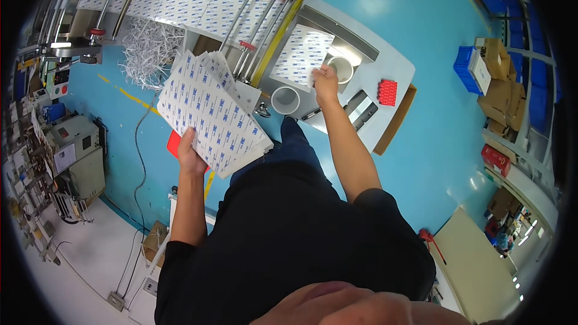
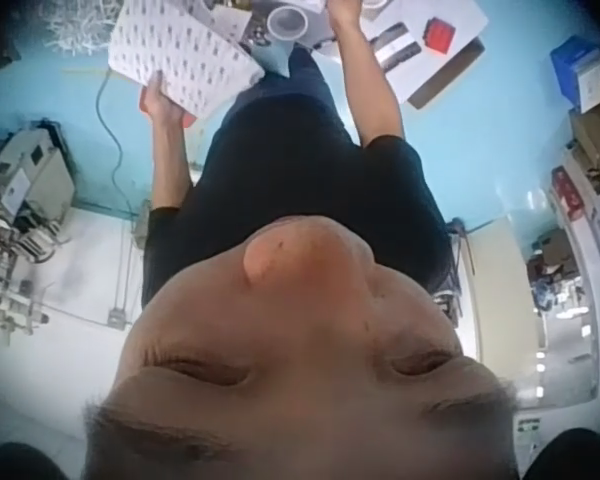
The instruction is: Operating a label manufacturing machine, removing paper waste, and packaging finished label sheets into boxes.
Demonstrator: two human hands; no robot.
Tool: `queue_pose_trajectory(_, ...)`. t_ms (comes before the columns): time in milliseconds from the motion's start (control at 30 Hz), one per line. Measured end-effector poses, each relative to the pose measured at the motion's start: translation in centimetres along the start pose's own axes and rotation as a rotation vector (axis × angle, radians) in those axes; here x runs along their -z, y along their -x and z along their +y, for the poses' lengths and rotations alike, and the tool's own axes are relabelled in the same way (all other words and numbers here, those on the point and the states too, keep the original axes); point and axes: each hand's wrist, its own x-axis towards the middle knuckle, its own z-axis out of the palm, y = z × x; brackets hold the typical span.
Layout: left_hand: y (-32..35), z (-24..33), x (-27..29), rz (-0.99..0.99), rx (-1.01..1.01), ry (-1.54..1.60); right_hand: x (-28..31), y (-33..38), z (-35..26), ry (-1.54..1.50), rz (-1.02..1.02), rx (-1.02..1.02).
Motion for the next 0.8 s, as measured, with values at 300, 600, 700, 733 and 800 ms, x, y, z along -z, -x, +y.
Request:
queue_pose_trajectory(300, 0.6, -0.6, -2.2, 0.014, 0.032, 0.007, 0.0, -1.4, 4.8, 0.399, -0.036, -0.047)
queue_pose_trajectory(600, -0.8, -3.8, -7.7, -0.162, 0.147, -0.327, 1.5, 18.9, -8.4, -0.139, -0.654, 0.022)
queue_pose_trajectory(700, -1.0, -7.2, -9.5, -0.35, 0.109, -0.625, 3.9, 20.5, -6.6, -0.288, -0.415, -0.056)
queue_pose_trajectory(733, -1.2, -8.4, -9.9, -0.386, 0.135, -0.632, 4.8, 21.2, -5.5, -0.298, -0.373, -0.049)
queue_pose_trajectory(800, -1.4, -11.2, -11.3, -0.524, 0.321, -0.712, 6.9, 22.6, -2.1, -0.352, -0.162, 0.067)
